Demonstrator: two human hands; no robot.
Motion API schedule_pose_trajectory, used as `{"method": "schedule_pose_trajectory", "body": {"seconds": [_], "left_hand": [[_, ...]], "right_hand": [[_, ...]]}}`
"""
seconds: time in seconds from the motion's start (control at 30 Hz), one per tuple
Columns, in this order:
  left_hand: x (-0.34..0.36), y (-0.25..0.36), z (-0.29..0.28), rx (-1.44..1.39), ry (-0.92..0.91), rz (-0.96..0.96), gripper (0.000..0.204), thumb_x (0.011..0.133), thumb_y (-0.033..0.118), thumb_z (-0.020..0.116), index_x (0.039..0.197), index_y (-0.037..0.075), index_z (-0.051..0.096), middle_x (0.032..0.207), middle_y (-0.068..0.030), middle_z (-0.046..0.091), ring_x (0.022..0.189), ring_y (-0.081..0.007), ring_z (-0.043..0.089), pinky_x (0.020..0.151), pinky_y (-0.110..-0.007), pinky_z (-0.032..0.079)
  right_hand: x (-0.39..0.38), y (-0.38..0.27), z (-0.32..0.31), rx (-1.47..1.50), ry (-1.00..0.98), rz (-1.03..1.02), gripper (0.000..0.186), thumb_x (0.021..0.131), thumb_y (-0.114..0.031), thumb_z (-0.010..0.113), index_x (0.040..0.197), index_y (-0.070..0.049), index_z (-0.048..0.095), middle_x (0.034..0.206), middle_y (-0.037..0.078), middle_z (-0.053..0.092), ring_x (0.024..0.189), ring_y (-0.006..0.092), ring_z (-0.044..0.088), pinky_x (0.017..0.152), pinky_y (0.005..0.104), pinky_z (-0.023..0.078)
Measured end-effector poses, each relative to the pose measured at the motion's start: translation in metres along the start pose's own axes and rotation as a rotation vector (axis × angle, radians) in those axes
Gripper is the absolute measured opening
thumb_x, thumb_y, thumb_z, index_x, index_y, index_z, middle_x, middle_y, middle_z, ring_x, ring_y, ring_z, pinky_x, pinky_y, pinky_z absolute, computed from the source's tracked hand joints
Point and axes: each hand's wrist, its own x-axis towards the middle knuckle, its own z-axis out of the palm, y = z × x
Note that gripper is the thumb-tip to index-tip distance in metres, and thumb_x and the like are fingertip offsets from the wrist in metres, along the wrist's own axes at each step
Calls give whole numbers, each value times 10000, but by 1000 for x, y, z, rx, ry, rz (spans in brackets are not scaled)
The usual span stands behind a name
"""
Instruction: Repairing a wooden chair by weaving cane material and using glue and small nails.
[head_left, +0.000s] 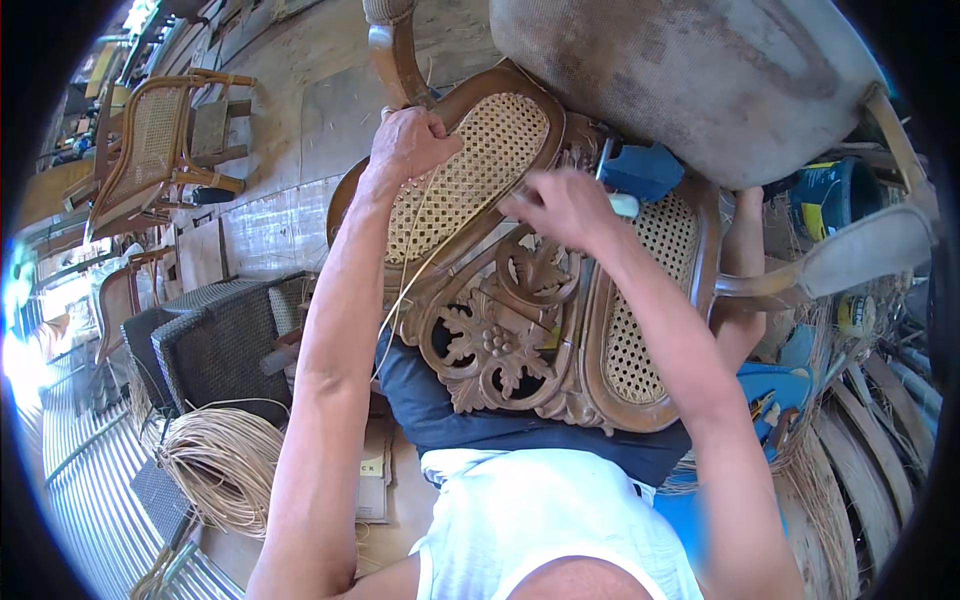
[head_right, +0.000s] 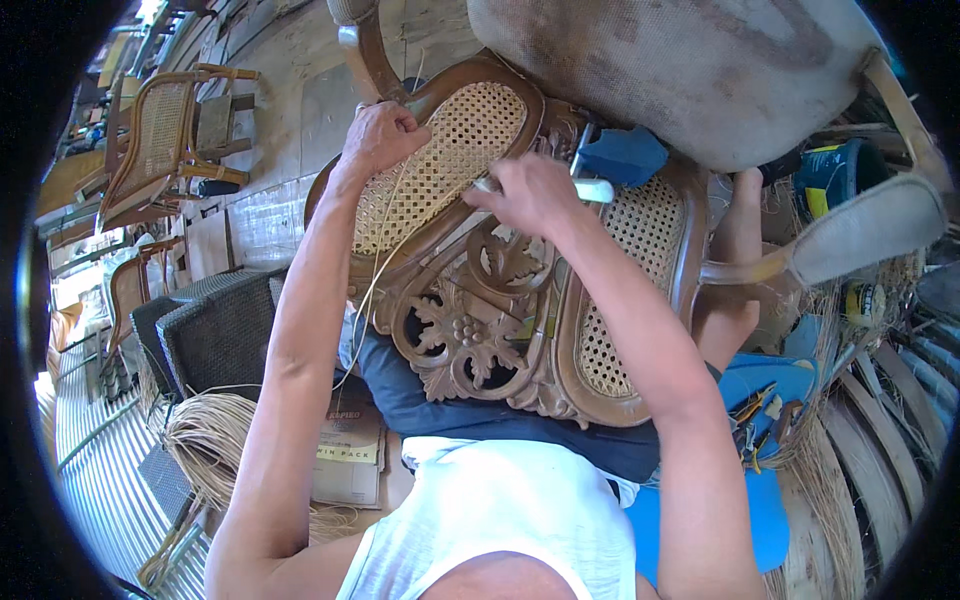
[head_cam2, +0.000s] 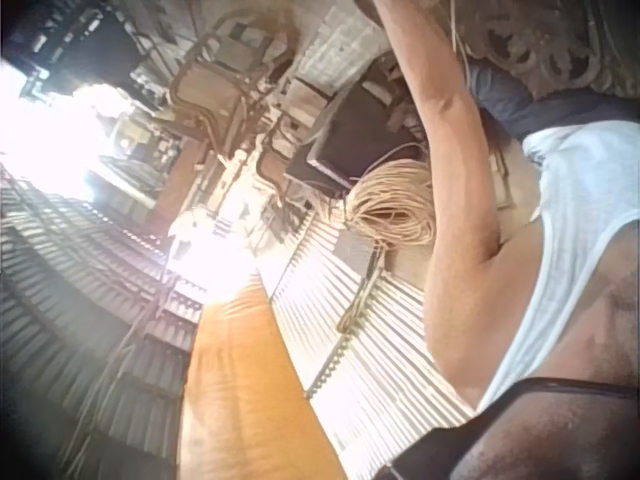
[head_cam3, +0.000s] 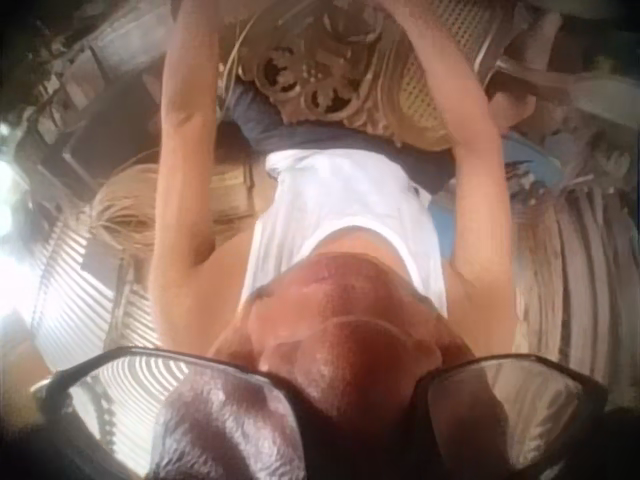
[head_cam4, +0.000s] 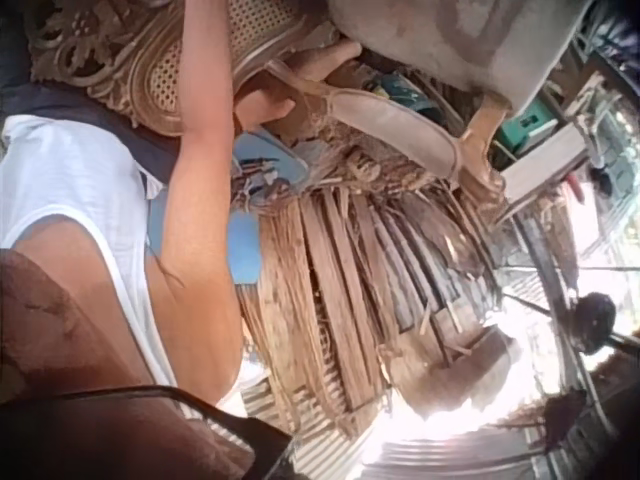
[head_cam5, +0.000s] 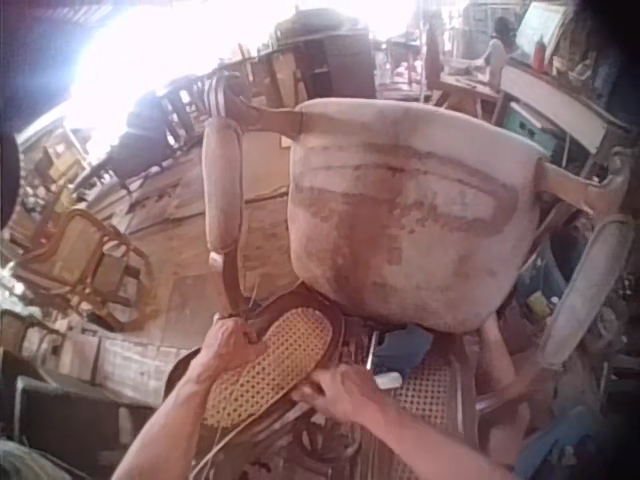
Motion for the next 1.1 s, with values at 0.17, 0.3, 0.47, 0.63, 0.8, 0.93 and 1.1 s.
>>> {"method": "schedule_pose_trajectory", "body": {"seconds": [0.17,0.3,0.47,0.63,0.8,0.93,1.1], "left_hand": [[2,7,-2,10,-17,38,354,687,405,736,820,80,776,892,-194,737,913,-367,699,893,-426,537],[12,18,4,5,-54,8,411,733,407,724,946,61,786,955,-204,744,927,-337,723,865,-416,555],[20,-11,11,43,-85,37,514,782,455,713,1033,9,757,952,-209,748,904,-299,735,860,-401,545],[44,-52,1,156,-86,114,526,811,436,717,1141,27,726,1105,-198,728,1059,-329,684,943,-401,506],[29,-36,-4,-129,-118,96,581,858,424,698,1253,0,662,1207,-185,691,1116,-297,642,982,-391,474],[-29,18,-13,-415,43,86,589,938,395,664,1319,-50,600,1278,-182,647,1171,-271,602,1019,-374,449],[-56,-31,-48,-329,184,110,526,974,344,665,1318,-49,604,1269,-169,649,1179,-257,597,1032,-354,441]], "right_hand": [[-105,57,28,-195,136,-268,597,859,-635,634,723,-59,712,702,171,668,784,345,671,857,479,470],[-159,85,35,-252,310,-265,562,830,-605,687,672,-67,659,632,136,585,709,327,590,781,444,418],[-234,38,49,11,503,-253,434,882,-472,691,724,-74,623,758,114,622,716,321,590,765,432,436],[-348,26,79,295,951,29,140,900,-180,723,926,-54,667,834,98,651,785,303,637,734,401,492],[-483,114,179,177,935,868,163,931,-139,642,1031,-18,685,1011,177,699,978,371,672,848,437,533],[-549,182,250,88,809,981,185,937,-144,614,1067,-33,684,1085,174,686,1034,376,650,896,446,520],[-525,224,242,159,725,1054,219,915,-148,636,1097,-45,700,1084,182,699,1049,380,655,906,444,520]]}}
